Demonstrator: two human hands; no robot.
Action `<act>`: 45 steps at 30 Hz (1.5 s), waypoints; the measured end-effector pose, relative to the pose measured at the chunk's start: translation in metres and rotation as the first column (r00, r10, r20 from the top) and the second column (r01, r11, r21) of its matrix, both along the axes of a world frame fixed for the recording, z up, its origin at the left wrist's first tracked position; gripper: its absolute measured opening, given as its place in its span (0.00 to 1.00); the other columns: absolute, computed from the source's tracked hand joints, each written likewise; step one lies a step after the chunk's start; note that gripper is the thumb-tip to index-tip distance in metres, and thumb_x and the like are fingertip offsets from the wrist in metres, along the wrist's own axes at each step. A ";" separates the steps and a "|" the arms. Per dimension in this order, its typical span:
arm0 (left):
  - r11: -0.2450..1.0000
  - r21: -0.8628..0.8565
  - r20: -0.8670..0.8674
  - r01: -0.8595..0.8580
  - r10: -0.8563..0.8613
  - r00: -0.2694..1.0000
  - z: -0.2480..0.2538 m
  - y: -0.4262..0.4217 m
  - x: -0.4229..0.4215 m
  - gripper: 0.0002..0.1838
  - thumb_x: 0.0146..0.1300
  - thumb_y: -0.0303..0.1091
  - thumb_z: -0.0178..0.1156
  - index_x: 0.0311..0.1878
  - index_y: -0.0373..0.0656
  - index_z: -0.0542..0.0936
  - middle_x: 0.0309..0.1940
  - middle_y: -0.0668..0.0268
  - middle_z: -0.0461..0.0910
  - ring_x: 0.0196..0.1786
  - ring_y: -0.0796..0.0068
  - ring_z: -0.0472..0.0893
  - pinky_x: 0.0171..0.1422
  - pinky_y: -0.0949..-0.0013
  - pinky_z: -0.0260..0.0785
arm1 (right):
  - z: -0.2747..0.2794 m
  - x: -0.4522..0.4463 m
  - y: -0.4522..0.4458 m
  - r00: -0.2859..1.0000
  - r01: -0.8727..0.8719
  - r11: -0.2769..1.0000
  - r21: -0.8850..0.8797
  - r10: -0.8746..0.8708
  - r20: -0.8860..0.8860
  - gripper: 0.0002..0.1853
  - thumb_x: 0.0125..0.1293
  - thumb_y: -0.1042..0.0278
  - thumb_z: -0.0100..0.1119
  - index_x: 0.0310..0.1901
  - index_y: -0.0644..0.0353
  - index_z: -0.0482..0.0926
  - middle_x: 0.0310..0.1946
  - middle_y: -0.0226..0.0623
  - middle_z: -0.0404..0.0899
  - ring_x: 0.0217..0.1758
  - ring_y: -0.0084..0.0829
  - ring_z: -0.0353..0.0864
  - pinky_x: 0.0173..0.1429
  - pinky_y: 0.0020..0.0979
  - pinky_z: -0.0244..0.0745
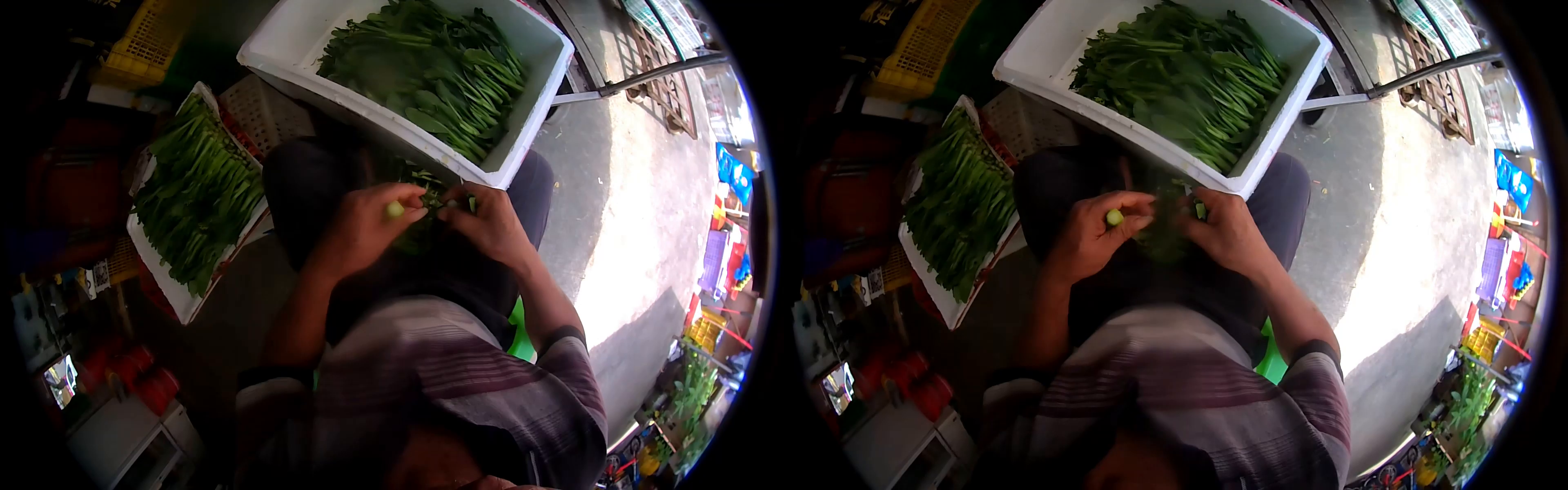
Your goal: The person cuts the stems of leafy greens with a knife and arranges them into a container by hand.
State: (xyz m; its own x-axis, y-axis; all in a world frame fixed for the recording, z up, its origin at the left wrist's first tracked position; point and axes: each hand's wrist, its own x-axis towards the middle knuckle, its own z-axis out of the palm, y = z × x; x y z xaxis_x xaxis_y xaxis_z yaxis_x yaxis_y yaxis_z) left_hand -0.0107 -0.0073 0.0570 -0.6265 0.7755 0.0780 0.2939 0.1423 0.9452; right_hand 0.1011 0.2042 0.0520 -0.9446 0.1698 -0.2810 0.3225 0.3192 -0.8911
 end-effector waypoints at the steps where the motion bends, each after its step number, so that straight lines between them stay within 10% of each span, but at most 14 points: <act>1: 0.998 -0.039 0.070 0.048 -0.045 0.996 0.002 0.006 0.001 0.19 0.70 0.33 0.68 0.59 0.34 0.82 0.38 0.59 0.86 0.38 0.76 0.83 0.43 0.70 0.74 | 0.000 0.000 -0.001 0.999 -0.002 0.998 -0.064 0.000 -0.032 0.09 0.66 0.72 0.68 0.45 0.67 0.84 0.34 0.35 0.86 0.39 0.22 0.82 0.45 0.28 0.77; 3: 0.981 -0.115 0.209 0.157 -0.130 0.969 0.007 0.016 0.002 0.20 0.68 0.34 0.69 0.57 0.31 0.81 0.46 0.50 0.88 0.47 0.62 0.88 0.52 0.64 0.77 | 0.004 -0.001 -0.005 0.999 0.034 0.984 -0.172 -0.041 -0.033 0.11 0.67 0.72 0.68 0.47 0.67 0.84 0.36 0.32 0.85 0.40 0.21 0.81 0.47 0.27 0.76; 7: 0.992 -0.073 0.280 0.105 -0.081 0.957 -0.010 0.016 0.005 0.17 0.70 0.31 0.67 0.58 0.32 0.81 0.43 0.55 0.87 0.45 0.69 0.86 0.50 0.67 0.77 | 0.007 0.002 -0.007 0.996 0.067 0.935 -0.349 -0.083 -0.030 0.16 0.72 0.67 0.65 0.55 0.69 0.80 0.40 0.34 0.85 0.44 0.24 0.81 0.50 0.28 0.76; 9: 0.998 -0.010 0.291 0.055 -0.049 0.955 -0.019 0.016 0.006 0.15 0.73 0.30 0.65 0.59 0.33 0.81 0.37 0.65 0.85 0.39 0.82 0.82 0.43 0.74 0.76 | -0.004 0.006 0.002 0.981 0.007 0.985 -0.171 -0.040 -0.190 0.18 0.75 0.63 0.60 0.58 0.68 0.79 0.42 0.37 0.84 0.45 0.27 0.81 0.52 0.31 0.76; 16: 0.999 0.008 0.234 0.032 -0.034 0.972 -0.018 0.013 0.006 0.13 0.72 0.27 0.65 0.56 0.33 0.82 0.36 0.66 0.85 0.36 0.83 0.81 0.41 0.74 0.74 | 0.023 0.007 0.002 0.950 -0.159 0.985 0.075 0.173 -0.260 0.22 0.75 0.62 0.58 0.64 0.66 0.73 0.48 0.58 0.82 0.54 0.59 0.83 0.57 0.47 0.77; 45: 0.995 0.080 0.003 0.066 -0.067 0.998 -0.021 0.004 0.003 0.12 0.64 0.20 0.67 0.50 0.33 0.79 0.33 0.58 0.79 0.32 0.68 0.77 0.37 0.66 0.69 | 0.024 0.006 -0.010 0.930 -0.222 0.954 0.202 0.269 -0.251 0.23 0.74 0.62 0.60 0.67 0.63 0.74 0.48 0.57 0.85 0.47 0.60 0.85 0.50 0.49 0.79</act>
State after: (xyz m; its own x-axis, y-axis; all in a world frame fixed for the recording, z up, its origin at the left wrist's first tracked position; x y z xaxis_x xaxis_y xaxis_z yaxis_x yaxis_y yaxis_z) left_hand -0.0074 -0.0029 0.0363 -0.5745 0.8069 0.1374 0.2944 0.0471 0.9545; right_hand 0.1073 0.1939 0.0760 -0.9985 -0.0554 0.0051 -0.0326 0.5087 -0.8603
